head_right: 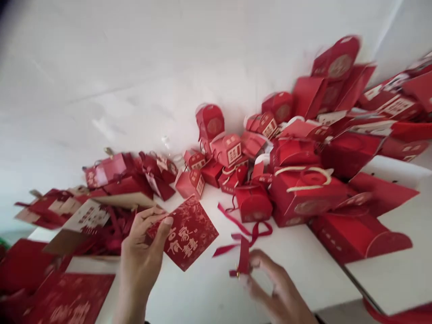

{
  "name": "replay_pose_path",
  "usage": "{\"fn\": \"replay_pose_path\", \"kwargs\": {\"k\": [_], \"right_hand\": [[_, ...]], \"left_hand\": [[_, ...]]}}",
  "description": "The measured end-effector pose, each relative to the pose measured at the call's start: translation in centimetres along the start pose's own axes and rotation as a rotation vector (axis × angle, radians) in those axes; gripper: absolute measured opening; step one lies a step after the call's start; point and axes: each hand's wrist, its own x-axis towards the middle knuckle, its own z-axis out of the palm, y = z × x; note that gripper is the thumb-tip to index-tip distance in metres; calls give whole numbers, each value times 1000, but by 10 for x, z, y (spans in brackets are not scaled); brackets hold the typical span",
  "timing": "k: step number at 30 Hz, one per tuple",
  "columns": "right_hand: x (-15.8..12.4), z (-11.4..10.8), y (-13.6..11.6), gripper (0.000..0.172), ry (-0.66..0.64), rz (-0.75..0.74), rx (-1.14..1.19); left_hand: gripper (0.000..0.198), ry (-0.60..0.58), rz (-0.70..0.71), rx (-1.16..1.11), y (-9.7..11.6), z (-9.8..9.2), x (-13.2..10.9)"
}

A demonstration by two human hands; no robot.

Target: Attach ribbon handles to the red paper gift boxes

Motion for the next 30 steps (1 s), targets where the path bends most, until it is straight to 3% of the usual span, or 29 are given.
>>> {"fn": "replay_pose_path", "kwargs": {"k": [4, 8, 10, 12, 15, 17, 20, 22, 25, 28, 30], "right_hand": [[18, 15, -33, 25, -58, -123, 75], [40, 40, -52, 15, -58, -244, 20], [44, 49, -52, 12, -62, -274, -23], [43, 55, -50, 11, -44, -264, -53], [34, 58, -48, 17, -29, -131, -4], [28, 58, -49, 22, -63, -25, 88], [26, 54, -50, 30, -115, 43, 208], [31, 48, -49, 29, -146, 39, 278], [39, 36, -49, 20, -203, 15, 322], [43, 26, -52, 21, -253, -1, 269], [40, 21, -56, 23, -256, -21, 216]], "left_hand": [[20, -140, -149, -73, -30, -13, -53], [19, -254, -170, -178, -41, -15, -67], [17, -227, -123, -188, -44, -13, -70], [15, -117, -79, -142, -45, -7, -76], [18, 57, -69, -44, -36, 8, -94], [28, 64, -103, -36, -24, 18, -110], [44, -32, -171, -130, -5, 27, -129], [41, -106, -200, -219, 0, 25, -130], [33, -129, -179, -186, -9, 18, -111], [63, -228, -129, -143, -27, 12, -80], [55, -348, -161, -214, -35, 10, -65]]}}
